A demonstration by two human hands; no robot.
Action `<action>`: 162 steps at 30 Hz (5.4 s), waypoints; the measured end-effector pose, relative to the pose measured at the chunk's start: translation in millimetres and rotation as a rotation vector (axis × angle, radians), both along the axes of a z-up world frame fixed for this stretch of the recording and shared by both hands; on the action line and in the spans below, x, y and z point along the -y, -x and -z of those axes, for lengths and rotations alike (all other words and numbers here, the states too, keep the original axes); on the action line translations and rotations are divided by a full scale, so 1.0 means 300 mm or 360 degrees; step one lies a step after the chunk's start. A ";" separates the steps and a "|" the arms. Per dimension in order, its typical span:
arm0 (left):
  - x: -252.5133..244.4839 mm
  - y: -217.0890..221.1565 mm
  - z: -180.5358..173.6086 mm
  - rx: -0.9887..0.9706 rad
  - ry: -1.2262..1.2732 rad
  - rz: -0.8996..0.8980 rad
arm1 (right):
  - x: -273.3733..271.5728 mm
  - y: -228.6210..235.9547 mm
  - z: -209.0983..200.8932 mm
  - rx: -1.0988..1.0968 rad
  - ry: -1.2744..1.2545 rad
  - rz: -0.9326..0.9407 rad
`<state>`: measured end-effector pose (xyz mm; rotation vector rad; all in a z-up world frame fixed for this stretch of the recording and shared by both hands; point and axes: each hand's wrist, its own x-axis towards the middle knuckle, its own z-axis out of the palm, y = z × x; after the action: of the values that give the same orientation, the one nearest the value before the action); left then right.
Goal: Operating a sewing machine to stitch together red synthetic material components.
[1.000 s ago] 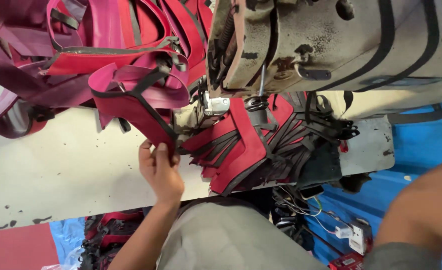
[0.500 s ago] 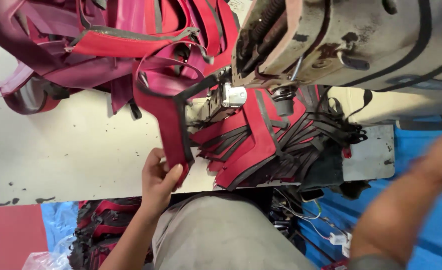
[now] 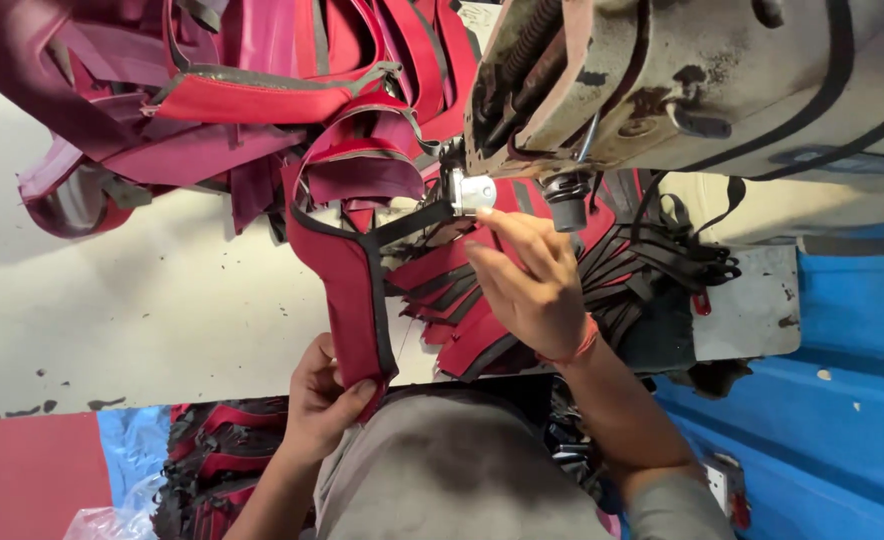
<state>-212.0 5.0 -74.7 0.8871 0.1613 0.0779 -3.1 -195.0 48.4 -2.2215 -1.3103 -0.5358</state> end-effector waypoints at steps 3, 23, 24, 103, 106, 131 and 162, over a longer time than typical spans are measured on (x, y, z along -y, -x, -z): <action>0.008 -0.013 0.007 0.0022 0.0007 0.0012 | -0.020 -0.015 -0.036 0.0040 0.0056 -0.0076; 0.093 -0.134 -0.131 -0.0097 0.0112 0.0442 | -0.007 0.218 0.122 -0.0364 -0.0441 -0.0234; 0.081 -0.130 -0.140 -0.0085 0.0137 0.0531 | -0.008 0.215 0.110 -0.0342 -0.0477 -0.0206; 0.110 -0.538 -0.299 -0.0069 -0.0361 0.0110 | 0.057 -0.181 0.136 0.0923 0.0382 0.0243; 0.128 -0.494 -0.277 -0.0150 -0.0390 0.0113 | 0.021 -0.170 0.128 -0.0257 -0.0258 -0.0008; 0.163 -0.544 -0.177 0.0013 -0.0356 -0.0102 | 0.002 -0.183 0.139 -0.0868 -0.0400 -0.0078; 0.129 -0.514 -0.196 -0.0121 -0.0538 -0.0220 | -0.019 -0.011 0.015 -0.1027 -0.0331 0.0275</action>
<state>-57.9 -33.6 -15.8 1.2164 0.2862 0.2047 0.2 -189.2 44.0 -2.0835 -0.7001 0.0066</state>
